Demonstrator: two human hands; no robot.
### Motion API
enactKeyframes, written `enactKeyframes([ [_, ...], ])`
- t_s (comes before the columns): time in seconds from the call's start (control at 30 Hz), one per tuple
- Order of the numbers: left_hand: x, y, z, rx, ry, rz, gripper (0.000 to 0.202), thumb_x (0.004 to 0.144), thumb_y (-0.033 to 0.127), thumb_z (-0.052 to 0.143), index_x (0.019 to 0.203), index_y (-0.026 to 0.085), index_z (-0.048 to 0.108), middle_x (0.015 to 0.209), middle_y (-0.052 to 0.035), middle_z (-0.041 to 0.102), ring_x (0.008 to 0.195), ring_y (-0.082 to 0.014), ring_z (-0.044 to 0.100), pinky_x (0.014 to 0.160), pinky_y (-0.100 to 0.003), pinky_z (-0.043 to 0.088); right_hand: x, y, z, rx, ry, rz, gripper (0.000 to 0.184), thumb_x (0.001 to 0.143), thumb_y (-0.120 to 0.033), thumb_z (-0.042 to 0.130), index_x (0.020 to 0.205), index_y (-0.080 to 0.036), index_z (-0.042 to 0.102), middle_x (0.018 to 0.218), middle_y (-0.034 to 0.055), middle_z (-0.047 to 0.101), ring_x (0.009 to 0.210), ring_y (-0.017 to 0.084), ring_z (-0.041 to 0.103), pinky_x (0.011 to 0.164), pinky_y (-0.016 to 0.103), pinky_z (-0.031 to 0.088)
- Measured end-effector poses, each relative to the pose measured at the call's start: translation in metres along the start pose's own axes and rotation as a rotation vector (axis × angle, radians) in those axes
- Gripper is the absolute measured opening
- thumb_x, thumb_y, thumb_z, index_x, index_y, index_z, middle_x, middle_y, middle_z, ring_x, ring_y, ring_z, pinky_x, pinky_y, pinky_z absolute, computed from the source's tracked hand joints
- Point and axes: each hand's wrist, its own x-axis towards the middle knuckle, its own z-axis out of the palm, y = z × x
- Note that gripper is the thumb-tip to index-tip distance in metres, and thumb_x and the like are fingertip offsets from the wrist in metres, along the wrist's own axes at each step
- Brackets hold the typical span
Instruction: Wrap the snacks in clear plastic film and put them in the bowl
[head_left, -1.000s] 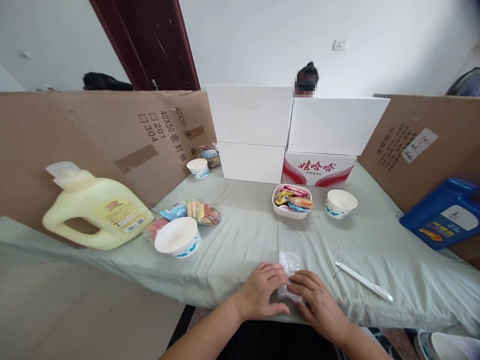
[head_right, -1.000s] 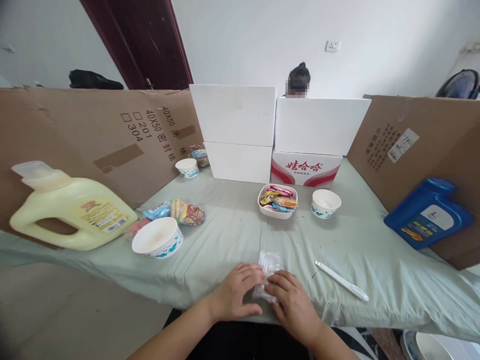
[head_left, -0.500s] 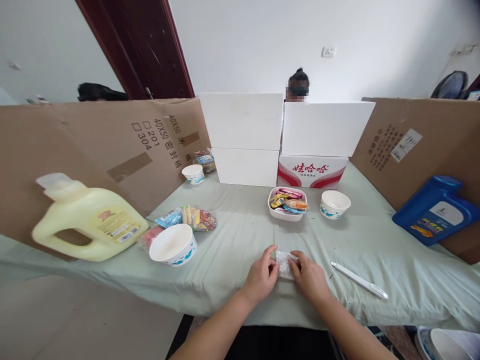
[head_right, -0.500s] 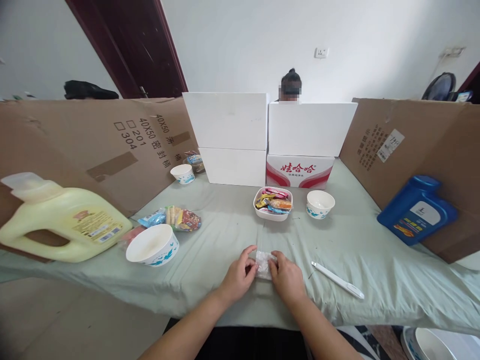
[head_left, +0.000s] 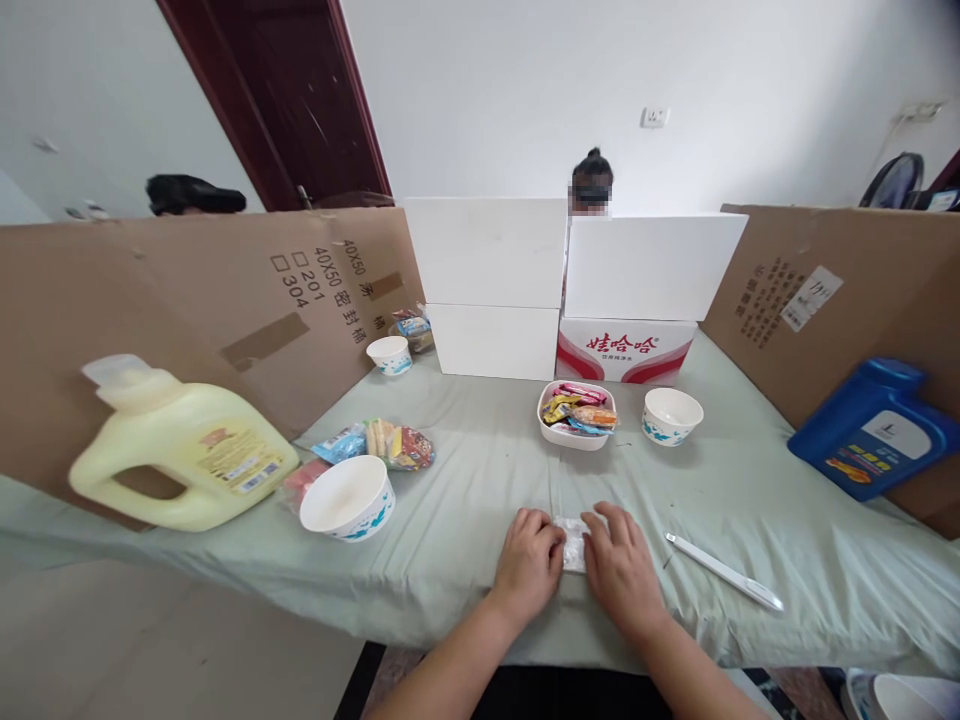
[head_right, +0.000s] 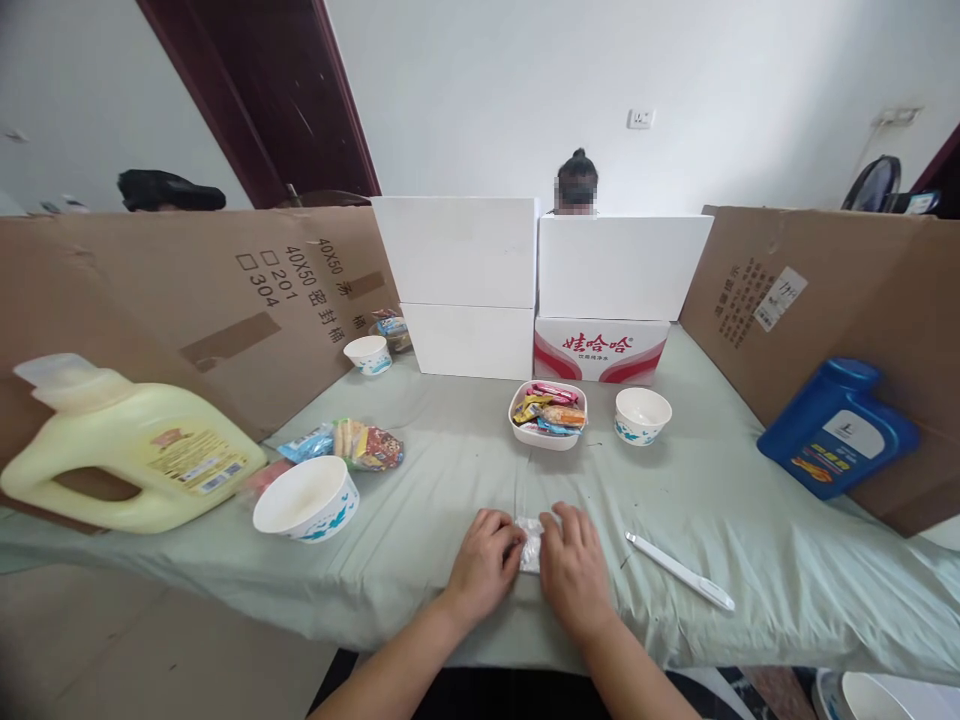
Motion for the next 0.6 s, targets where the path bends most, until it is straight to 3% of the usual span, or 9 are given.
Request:
enactKeyframes([
  [0.13, -0.002, -0.006, 0.003, -0.018, 0.035, -0.018, 0.02, 0.079, 0.003, 0.053, 0.08, 0.019, 0.065, 0.084, -0.0048, 0.059, 0.086, -0.0219, 0.052, 0.077, -0.037, 0.049, -0.01, -0.003, 0.012, 0.045, -0.095, -0.275, 0.054, 0.093, -0.036, 0.045, 0.143, -0.017, 0.038, 0.145, 0.014, 0.044, 0.136, 0.027, 0.038, 0.108, 0.046, 0.036],
  [0.2, -0.003, -0.011, 0.004, -0.022, 0.091, -0.044, 0.022, 0.08, 0.002, 0.05, 0.082, 0.019, 0.064, 0.086, -0.005, 0.059, 0.087, -0.0219, 0.053, 0.079, -0.038, 0.049, -0.015, -0.004, 0.019, 0.015, -0.139, -0.274, 0.071, 0.089, -0.048, 0.05, 0.147, -0.012, 0.032, 0.149, 0.0171, 0.038, 0.138, 0.03, 0.034, 0.109, 0.048, 0.035],
  [0.27, -0.006, -0.014, 0.004, -0.013, 0.148, -0.069, 0.024, 0.079, 0.001, 0.047, 0.085, 0.018, 0.063, 0.089, -0.0055, 0.06, 0.088, -0.0223, 0.054, 0.08, -0.039, 0.049, -0.023, -0.007, 0.025, -0.023, -0.143, -0.245, 0.079, 0.084, -0.051, 0.056, 0.147, -0.01, 0.032, 0.15, 0.0185, 0.034, 0.138, 0.034, 0.033, 0.108, 0.05, 0.036],
  [0.37, -0.008, -0.016, 0.003, 0.015, 0.163, -0.064, 0.022, 0.08, 0.002, 0.047, 0.085, 0.018, 0.061, 0.088, -0.0054, 0.06, 0.088, -0.023, 0.055, 0.079, -0.04, 0.049, -0.044, -0.008, 0.029, -0.058, -0.11, -0.265, 0.068, 0.085, -0.03, 0.054, 0.148, -0.013, 0.032, 0.149, 0.0143, 0.036, 0.135, 0.031, 0.039, 0.105, 0.046, 0.041],
  [0.43, -0.009, -0.014, 0.004, 0.037, 0.144, -0.049, 0.019, 0.081, 0.005, 0.048, 0.082, 0.019, 0.061, 0.087, -0.0048, 0.06, 0.086, -0.0232, 0.055, 0.078, -0.04, 0.048, -0.058, -0.004, 0.025, -0.016, -0.132, -0.365, 0.062, 0.086, -0.016, 0.048, 0.146, -0.025, 0.036, 0.142, 0.0061, 0.048, 0.127, 0.025, 0.05, 0.1, 0.038, 0.047],
  [0.5, -0.01, -0.012, 0.005, 0.062, 0.134, -0.036, 0.017, 0.081, 0.007, 0.049, 0.081, 0.02, 0.06, 0.087, -0.0046, 0.059, 0.086, -0.0236, 0.054, 0.076, -0.04, 0.047, -0.061, 0.009, 0.014, 0.087, -0.204, -0.437, 0.056, 0.086, -0.015, 0.044, 0.138, -0.036, 0.046, 0.128, -0.0026, 0.062, 0.111, 0.02, 0.063, 0.091, 0.031, 0.053],
  [0.57, -0.01, -0.012, 0.007, 0.081, 0.126, -0.013, 0.014, 0.082, 0.009, 0.05, 0.081, 0.02, 0.059, 0.088, -0.005, 0.059, 0.086, -0.0242, 0.054, 0.075, -0.04, 0.047, -0.044, 0.03, -0.007, 0.168, -0.213, -0.343, 0.048, 0.087, -0.017, 0.041, 0.127, -0.039, 0.055, 0.115, -0.0041, 0.07, 0.097, 0.02, 0.068, 0.084, 0.031, 0.056],
  [0.6, -0.01, -0.013, 0.008, 0.089, 0.119, 0.004, 0.013, 0.082, 0.01, 0.05, 0.081, 0.02, 0.059, 0.089, -0.0053, 0.059, 0.087, -0.0244, 0.054, 0.075, -0.04, 0.047, -0.028, 0.044, -0.021, 0.172, -0.181, -0.246, 0.045, 0.086, -0.018, 0.04, 0.124, -0.034, 0.059, 0.112, -0.0007, 0.071, 0.095, 0.022, 0.068, 0.082, 0.033, 0.057],
])
